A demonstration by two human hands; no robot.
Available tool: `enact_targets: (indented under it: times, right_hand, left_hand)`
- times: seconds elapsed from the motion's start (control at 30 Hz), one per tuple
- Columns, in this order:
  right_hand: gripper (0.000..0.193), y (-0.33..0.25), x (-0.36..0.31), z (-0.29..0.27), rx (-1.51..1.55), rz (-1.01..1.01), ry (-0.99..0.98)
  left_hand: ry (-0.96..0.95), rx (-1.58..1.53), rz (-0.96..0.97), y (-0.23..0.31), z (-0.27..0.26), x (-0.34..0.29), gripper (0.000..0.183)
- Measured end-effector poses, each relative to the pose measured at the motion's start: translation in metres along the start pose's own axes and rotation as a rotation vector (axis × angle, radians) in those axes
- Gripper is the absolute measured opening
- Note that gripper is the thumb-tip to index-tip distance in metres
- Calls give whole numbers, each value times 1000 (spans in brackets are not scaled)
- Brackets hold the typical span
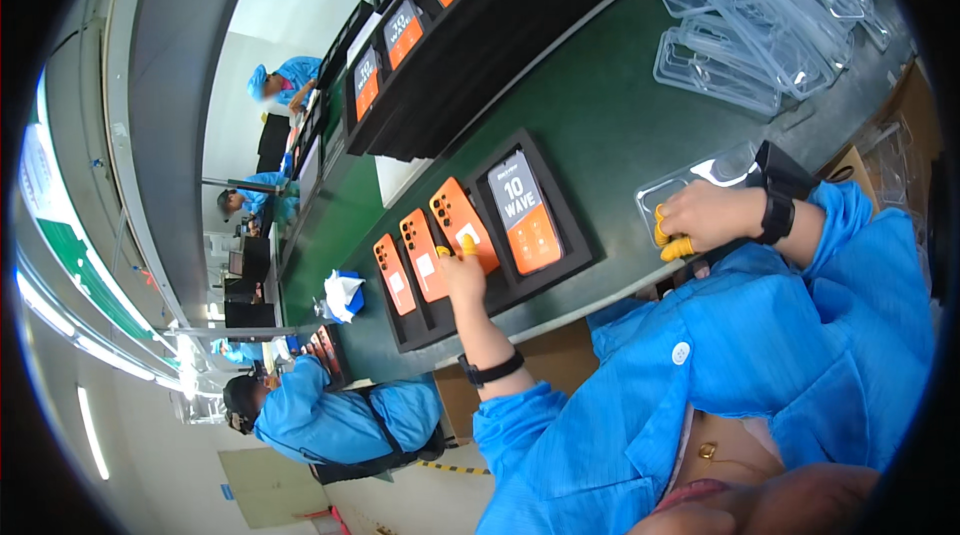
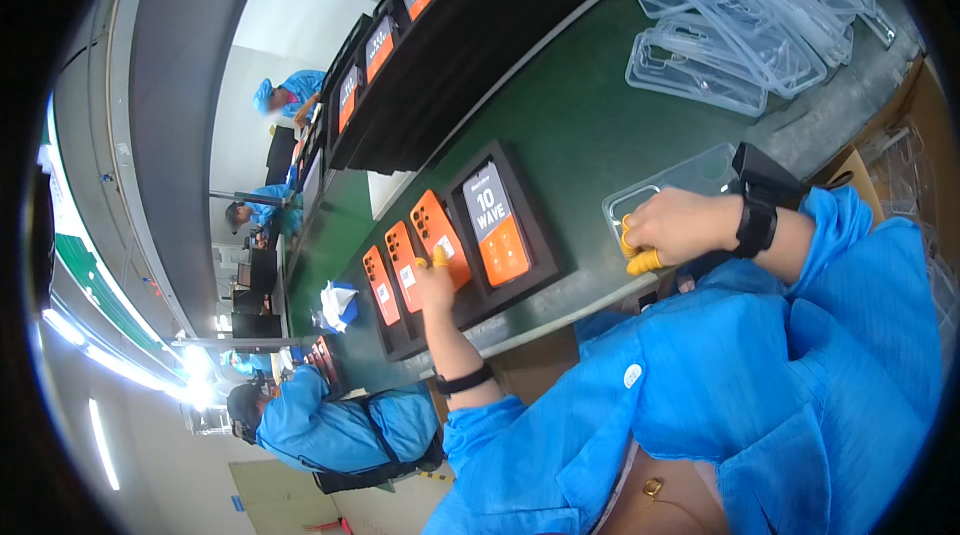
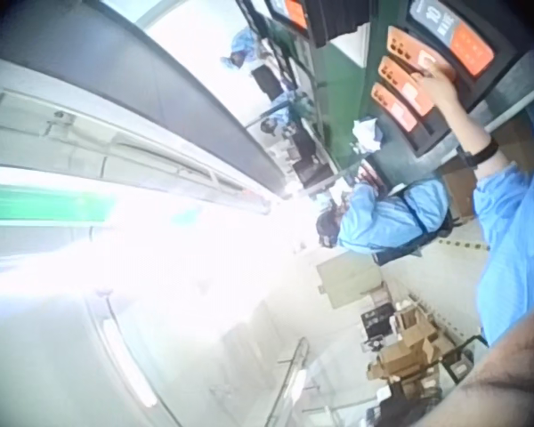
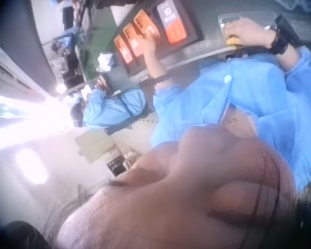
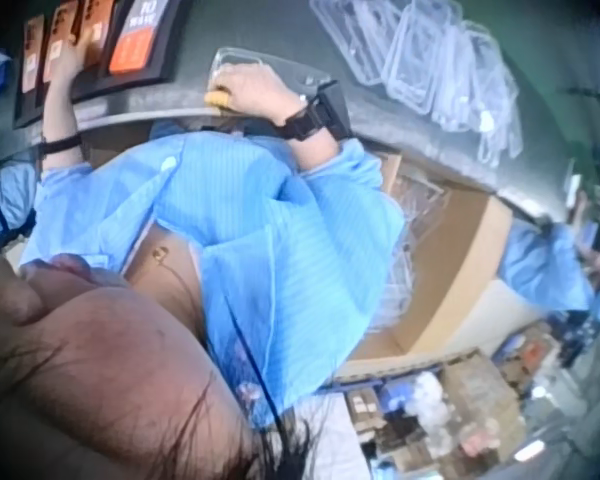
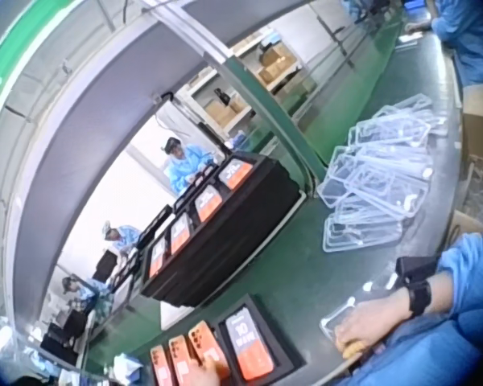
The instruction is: The person is inspecting mobile phones, applying protective film or labels, and placing them into trays and boxes.
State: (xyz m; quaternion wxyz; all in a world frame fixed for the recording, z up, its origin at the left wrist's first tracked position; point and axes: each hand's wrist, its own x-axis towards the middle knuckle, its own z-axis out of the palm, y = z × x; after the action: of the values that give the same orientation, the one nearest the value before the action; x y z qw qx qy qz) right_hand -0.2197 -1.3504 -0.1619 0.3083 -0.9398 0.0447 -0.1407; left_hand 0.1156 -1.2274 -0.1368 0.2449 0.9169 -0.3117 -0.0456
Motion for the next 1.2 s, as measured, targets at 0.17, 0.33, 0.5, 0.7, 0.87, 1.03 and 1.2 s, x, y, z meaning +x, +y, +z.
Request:
enact_targets:
  times: [0.17,0.33,0.5,0.7,0.87,1.03,1.2]
  right_hand:
    - [13,8,10,3,-21,-156,-92]
    - [23,-10,10,-10,-88,28,196]
    - [33,-17,14,-10,758,275,674]
    - [20,-16,26,-28,535,226,889]
    - [21,-9,-11,-57,-207,-256,507]
    - [18,0,-14,-47,-211,-62,215]
    - [77,18,-10,-32,-340,103,346]
  left_hand:
    - [-157,-217,-159,-34,-8,32,46]
    - [-315,-647,-86,3,-37,12,32]
    - [-262,-995,216,78,-9,-84,27]
    - [-424,-467,454,115,60,-116,76]
    - [-374,-87,796,126,65,-126,93]
    - [-379,-96,717,120,70,-131,85]
    - [-271,-334,745,120,59,-131,87]
